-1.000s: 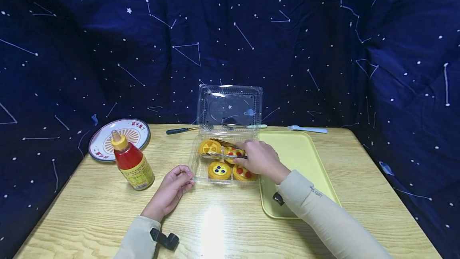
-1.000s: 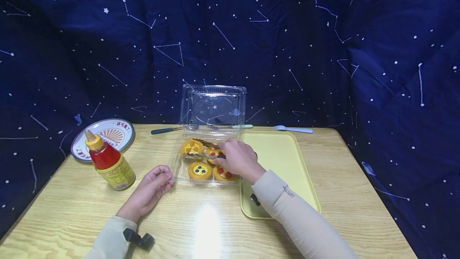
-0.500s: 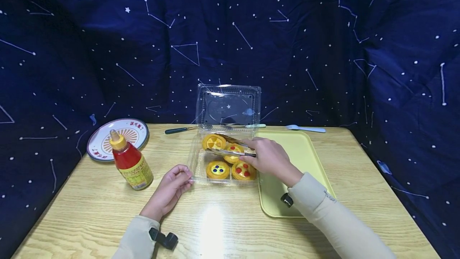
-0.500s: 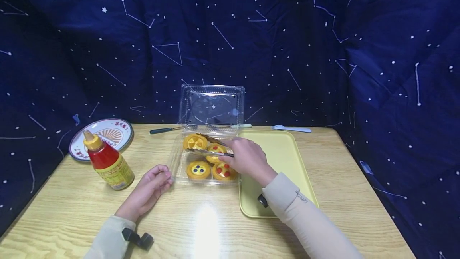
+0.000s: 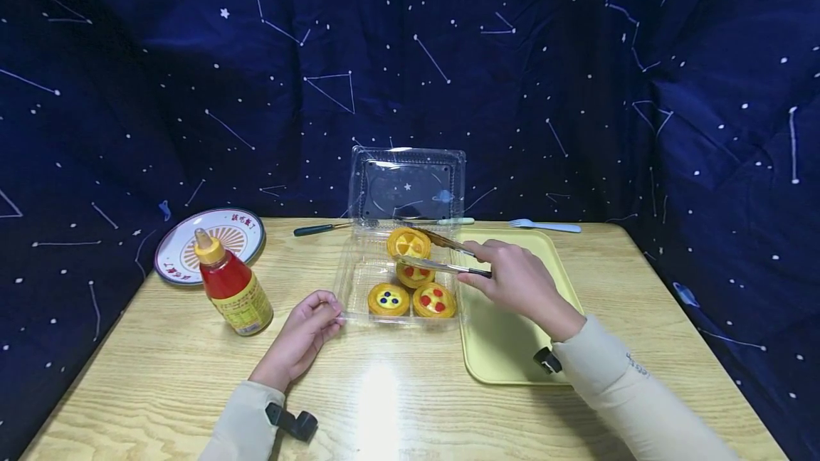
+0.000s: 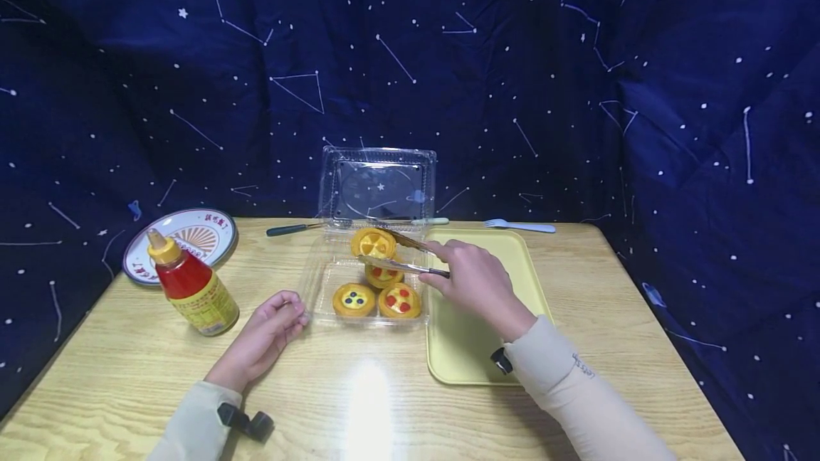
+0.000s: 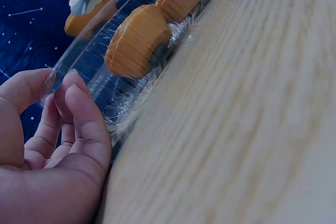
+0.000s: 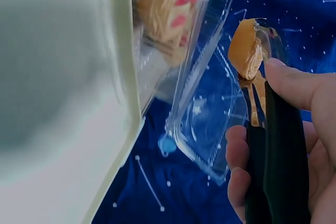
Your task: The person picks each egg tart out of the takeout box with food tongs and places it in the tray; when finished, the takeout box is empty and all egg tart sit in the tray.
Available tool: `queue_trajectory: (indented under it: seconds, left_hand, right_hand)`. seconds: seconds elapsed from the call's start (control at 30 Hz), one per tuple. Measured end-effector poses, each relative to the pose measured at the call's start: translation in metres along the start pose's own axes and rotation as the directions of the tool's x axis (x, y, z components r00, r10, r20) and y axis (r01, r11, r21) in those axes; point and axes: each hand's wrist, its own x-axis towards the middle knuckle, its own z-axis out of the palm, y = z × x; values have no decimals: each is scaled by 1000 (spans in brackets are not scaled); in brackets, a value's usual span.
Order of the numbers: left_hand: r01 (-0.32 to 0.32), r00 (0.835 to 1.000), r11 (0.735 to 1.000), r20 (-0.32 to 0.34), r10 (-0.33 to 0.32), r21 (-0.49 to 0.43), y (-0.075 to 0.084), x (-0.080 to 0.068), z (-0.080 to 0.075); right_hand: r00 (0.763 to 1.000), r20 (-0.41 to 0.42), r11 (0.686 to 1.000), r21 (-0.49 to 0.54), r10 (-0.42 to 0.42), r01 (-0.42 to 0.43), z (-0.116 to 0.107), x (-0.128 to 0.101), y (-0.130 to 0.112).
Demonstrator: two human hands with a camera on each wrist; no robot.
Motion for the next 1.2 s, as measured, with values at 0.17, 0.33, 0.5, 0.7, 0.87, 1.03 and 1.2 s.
queue_trajectory:
  seconds: [0.17, 0.33, 0.5, 0.7, 0.87, 1.03, 1.2]
  left_hand:
    - [2, 1000, 1000, -7, -2, -13, 0, 0, 1]
    - [10, 1000, 1000, -12, -10, -15, 0, 1, 0]
    - [16, 1000, 1000, -10, -17, -9, 0, 0, 0]
    - [12, 1000, 1000, -9, -13, -14, 0, 0, 0]
    - [7, 1000, 1000, -2, -7, -14, 1, 0, -1]
    - [3, 1000, 1000, -5, -3, -7, 1, 0, -1]
    - [-2, 1000, 1000, -4, 1, -9, -1, 0, -1]
  right_hand:
    - [999, -35, 1000, -6, 11, -11, -12, -10, 14]
    - [998, -44, 999, -20, 41, -42, -22, -18, 28]
    - [996, -42, 996, -28, 78, -79, -32, -27, 40]
    - [991, -49, 991, -46, 124, -126, -39, -39, 56]
    - [988, -76, 989, -42, 138, -141, -38, -47, 72]
    - [988, -82, 989, -51, 134, -139, -31, -50, 86]
    - [986, -12, 983, -67, 168, -168, -22, -49, 96]
